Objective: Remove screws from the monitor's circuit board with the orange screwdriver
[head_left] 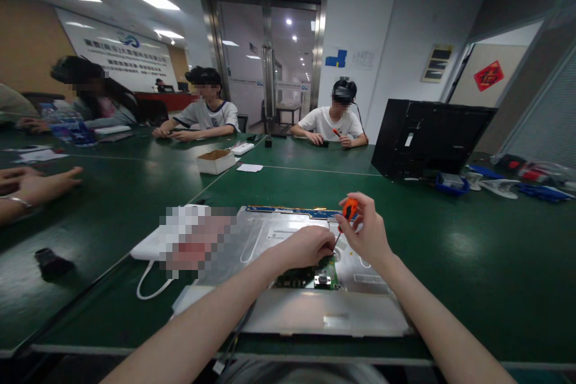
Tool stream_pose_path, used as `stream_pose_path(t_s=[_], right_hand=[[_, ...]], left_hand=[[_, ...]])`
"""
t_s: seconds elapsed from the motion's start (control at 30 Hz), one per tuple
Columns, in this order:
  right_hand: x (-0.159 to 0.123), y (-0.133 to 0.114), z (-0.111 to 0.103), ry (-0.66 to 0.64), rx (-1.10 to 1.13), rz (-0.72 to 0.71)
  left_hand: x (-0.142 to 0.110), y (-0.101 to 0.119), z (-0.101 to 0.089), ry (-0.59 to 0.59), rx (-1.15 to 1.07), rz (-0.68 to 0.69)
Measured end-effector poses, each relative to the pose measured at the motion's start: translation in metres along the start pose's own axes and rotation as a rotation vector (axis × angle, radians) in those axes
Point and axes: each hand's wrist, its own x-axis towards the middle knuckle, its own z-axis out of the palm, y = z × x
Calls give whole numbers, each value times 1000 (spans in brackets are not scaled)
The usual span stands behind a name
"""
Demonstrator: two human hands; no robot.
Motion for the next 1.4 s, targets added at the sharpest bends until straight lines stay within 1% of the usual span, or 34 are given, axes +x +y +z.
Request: stream_pose_path(t_s=[0.07,0.17,0.3,0.47,0.63,0.73,0.87,1.0,1.13,1.3,1.4], right_hand=[[-1,1,2,25,2,12],[-1,1,3,28,9,8],[1,-1,1,11,-7,-24],[5,-6,-5,-31,-45,-89],[5,-10,-7,-49,-29,-107],[3,-6,-5,-39,-31,-84],[0,0,2,23,-30,-23],[-1,2,7,58,9,-7],[-1,1,5,36,-5,-6],[3,-2,0,-7,-29,-83],[4,-6,-3,-42,-29,-95]], left_hand=[[0,0,-1,2,3,0],[0,1,-1,-2,-1,2],[0,1,-2,-8,-7,-5],[-1,2,-2,11,-14,1],[-1,1,-1,7,-13,6],[-1,1,-2,4,-14,2],[-2,3,-5,-16,-24,-12],[-2,5,-7,-25,-23,-16],[-3,4,-7,-26,-17,-11],[-3,2,-5,-23,-9,-2],[-3,2,-4,-13,-1,4]])
